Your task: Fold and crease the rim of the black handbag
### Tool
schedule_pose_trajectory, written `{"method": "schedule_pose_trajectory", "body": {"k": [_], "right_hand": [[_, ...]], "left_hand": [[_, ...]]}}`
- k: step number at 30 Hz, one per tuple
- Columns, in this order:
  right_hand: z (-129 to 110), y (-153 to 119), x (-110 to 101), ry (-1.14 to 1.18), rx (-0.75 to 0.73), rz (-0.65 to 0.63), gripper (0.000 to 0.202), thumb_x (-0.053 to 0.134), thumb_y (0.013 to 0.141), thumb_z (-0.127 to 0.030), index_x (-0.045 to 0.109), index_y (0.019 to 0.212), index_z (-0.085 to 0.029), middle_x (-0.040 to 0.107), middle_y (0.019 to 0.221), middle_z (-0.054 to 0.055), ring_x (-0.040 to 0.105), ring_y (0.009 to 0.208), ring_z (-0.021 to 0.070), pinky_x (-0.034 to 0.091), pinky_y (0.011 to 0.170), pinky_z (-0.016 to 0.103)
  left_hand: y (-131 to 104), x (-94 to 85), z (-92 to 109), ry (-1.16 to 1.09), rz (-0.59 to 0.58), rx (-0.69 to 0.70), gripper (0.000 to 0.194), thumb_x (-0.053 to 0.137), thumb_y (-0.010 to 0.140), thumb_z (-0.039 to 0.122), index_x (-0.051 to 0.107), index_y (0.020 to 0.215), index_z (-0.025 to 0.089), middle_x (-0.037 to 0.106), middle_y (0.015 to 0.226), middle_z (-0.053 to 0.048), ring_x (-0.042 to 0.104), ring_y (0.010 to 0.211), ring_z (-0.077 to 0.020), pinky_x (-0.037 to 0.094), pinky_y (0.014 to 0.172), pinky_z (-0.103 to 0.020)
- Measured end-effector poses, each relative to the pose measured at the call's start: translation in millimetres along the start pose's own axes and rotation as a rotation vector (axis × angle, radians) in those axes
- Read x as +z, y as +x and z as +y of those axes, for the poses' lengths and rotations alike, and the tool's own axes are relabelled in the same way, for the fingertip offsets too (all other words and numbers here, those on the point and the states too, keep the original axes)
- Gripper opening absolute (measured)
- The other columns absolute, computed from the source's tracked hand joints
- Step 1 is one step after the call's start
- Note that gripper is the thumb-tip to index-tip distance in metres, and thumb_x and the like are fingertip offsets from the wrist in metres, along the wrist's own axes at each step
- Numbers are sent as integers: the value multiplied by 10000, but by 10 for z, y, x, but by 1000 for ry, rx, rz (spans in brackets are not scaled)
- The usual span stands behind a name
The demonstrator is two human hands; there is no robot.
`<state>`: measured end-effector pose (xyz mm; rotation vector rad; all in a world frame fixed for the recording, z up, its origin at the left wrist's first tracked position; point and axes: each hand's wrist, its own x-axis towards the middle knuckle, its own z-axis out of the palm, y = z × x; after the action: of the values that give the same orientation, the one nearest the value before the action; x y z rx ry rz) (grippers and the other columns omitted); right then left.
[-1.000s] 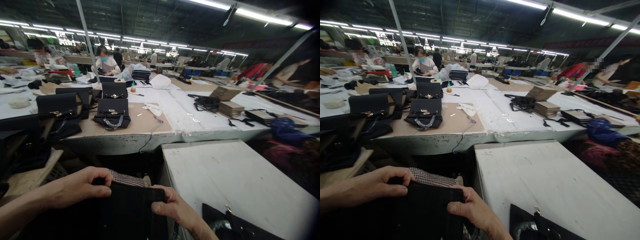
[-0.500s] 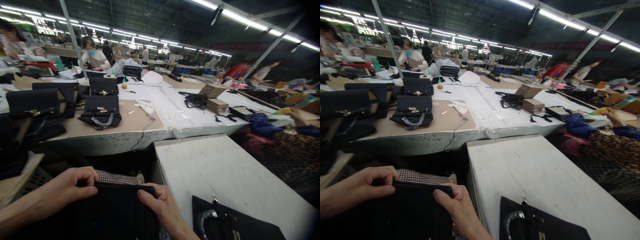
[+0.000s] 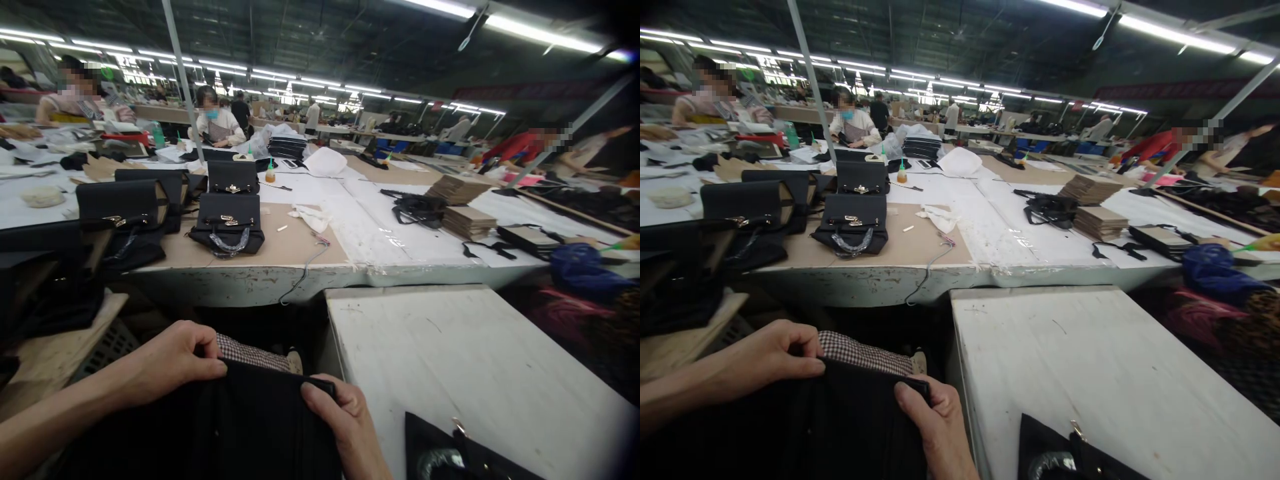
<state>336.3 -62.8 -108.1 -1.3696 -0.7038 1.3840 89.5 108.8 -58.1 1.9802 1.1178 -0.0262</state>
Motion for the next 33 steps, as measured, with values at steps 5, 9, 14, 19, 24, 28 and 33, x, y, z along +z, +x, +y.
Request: {"method": "schedule_pose_trajectory", "body": {"k": [5, 9, 14, 19, 24, 28, 33], "right_hand": [[18, 6, -18, -24, -9, -29, 455, 738, 785, -565, 626, 699, -132, 371, 620, -23, 314, 605, 110, 236, 534, 248], [-36, 60, -111, -70, -9, -116, 417, 735, 802, -540, 690, 786, -126, 471, 640, -14, 376, 601, 102, 278, 550, 231], [-415, 240, -216, -342, 36, -436, 316, 673, 874, -454, 714, 862, -142, 503, 678, -23, 392, 602, 94, 295, 542, 226], [-810, 626, 93, -792, -89, -840, 340, 590, 925, -421, 588, 708, -160, 409, 604, -58, 356, 553, 81, 283, 498, 232], [-835, 974, 555, -936, -227, -1103, 324, 582, 941, -395, 527, 712, -173, 429, 599, -74, 399, 542, 72, 320, 518, 219], [-788, 944, 520, -910, -184, -1118, 222, 587, 962, -353, 654, 892, -154, 483, 655, -63, 445, 592, 78, 372, 573, 196], [-777, 716, -37, -761, -70, -1028, 324, 596, 958, -304, 693, 1224, -146, 677, 960, 22, 587, 829, 135, 476, 782, 217]], "left_hand": [[-19, 4, 47, -28, 1, -8, 299, 724, 773, 433, 625, 650, 179, 590, 643, 45, 494, 624, -148, 343, 564, -254], [-33, 12, 53, -94, -22, -34, 299, 733, 757, 405, 587, 630, 177, 518, 590, 64, 422, 585, -128, 307, 543, -250], [-13, 39, 54, -154, -76, -22, 289, 734, 749, 386, 572, 637, 176, 497, 583, 67, 402, 580, -127, 293, 538, -249], [36, 85, 105, -204, -120, -6, 290, 737, 740, 383, 562, 644, 173, 492, 580, 63, 392, 585, -131, 287, 539, -254], [-4, 91, 160, -201, -142, 44, 293, 701, 757, 300, 481, 601, 184, 451, 585, 70, 357, 581, -116, 256, 535, -254], [-131, 65, 177, -267, -157, 13, 258, 722, 764, 329, 540, 668, 173, 489, 611, 65, 381, 595, -122, 272, 546, -252], [-229, 33, 123, -323, -164, -23, 263, 751, 754, 338, 561, 692, 167, 522, 630, 60, 401, 603, -125, 282, 545, -249]]}}
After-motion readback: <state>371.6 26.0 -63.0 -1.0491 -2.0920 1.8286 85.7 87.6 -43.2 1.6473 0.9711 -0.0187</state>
